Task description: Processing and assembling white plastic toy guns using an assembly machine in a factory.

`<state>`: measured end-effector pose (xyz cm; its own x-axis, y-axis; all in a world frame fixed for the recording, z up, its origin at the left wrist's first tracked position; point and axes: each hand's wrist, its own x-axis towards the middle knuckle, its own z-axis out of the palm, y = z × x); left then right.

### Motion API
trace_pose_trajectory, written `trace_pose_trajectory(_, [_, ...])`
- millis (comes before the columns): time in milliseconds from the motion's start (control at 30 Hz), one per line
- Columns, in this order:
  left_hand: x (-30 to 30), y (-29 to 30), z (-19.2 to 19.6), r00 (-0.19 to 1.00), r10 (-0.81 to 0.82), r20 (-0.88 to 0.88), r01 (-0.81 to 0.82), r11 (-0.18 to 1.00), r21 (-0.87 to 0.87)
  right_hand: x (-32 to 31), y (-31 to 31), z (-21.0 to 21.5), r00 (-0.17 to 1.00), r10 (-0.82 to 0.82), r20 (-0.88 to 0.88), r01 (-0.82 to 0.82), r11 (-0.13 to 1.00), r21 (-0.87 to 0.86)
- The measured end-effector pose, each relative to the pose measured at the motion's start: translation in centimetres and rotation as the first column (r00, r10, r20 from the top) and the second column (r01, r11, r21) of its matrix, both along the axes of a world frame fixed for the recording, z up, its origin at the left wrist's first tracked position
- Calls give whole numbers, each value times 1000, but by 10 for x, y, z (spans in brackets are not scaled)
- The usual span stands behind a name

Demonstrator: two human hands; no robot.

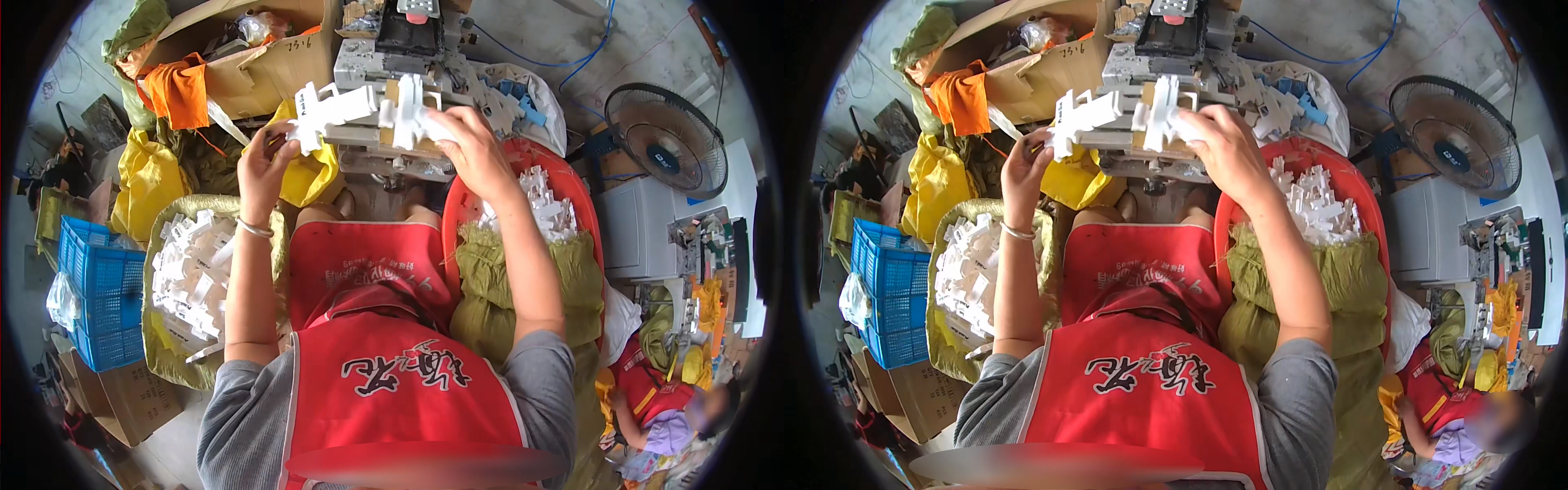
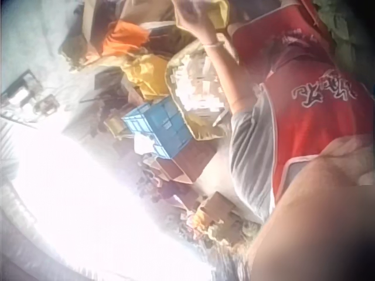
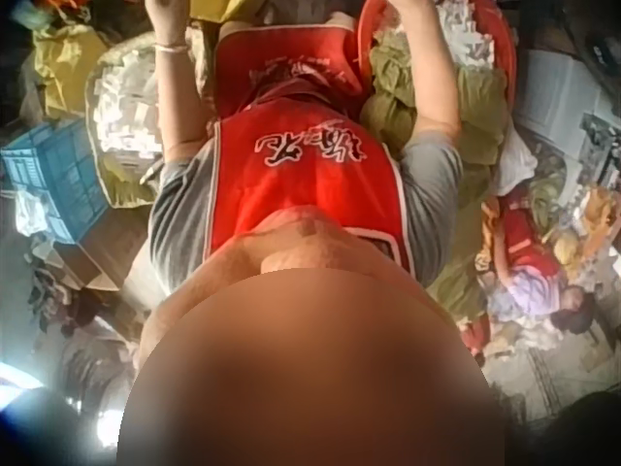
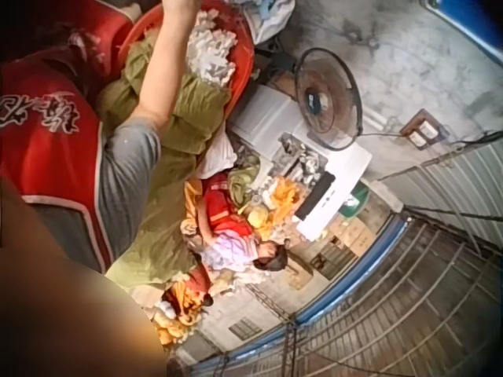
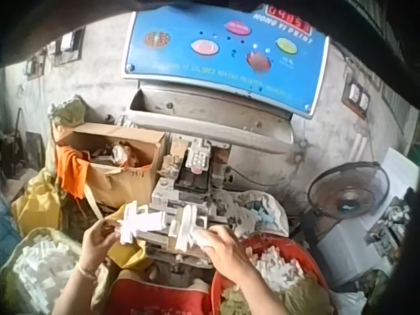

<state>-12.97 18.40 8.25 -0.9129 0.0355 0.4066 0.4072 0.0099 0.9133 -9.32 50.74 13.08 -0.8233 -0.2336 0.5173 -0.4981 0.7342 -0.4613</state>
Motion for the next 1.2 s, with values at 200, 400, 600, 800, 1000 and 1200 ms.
trace_pose_trajectory(200, [29,-25,-5,998,50,43,-46,994,-98,-14,44,5,996,67,-64,-67,998,-8])
trace_pose_trajectory(400, [68,-78,-22,968,232,91,-206,950,-236,-12,144,-133,706,-529,471,275,817,506])
trace_pose_trajectory(600, [100,-124,-15,870,465,164,-371,836,-405,39,190,-285,689,-634,350,362,720,592])
trace_pose_trajectory(800, [207,-212,6,669,728,149,-574,634,-519,23,146,-250,576,-738,351,273,578,769])
trace_pose_trajectory(1000, [218,-234,2,534,800,-273,-660,193,-726,30,171,-247,754,-569,328,441,808,391])
trace_pose_trajectory(1200, [134,-154,3,684,665,-300,-694,467,-548,39,222,-241,781,-571,254,559,820,124])
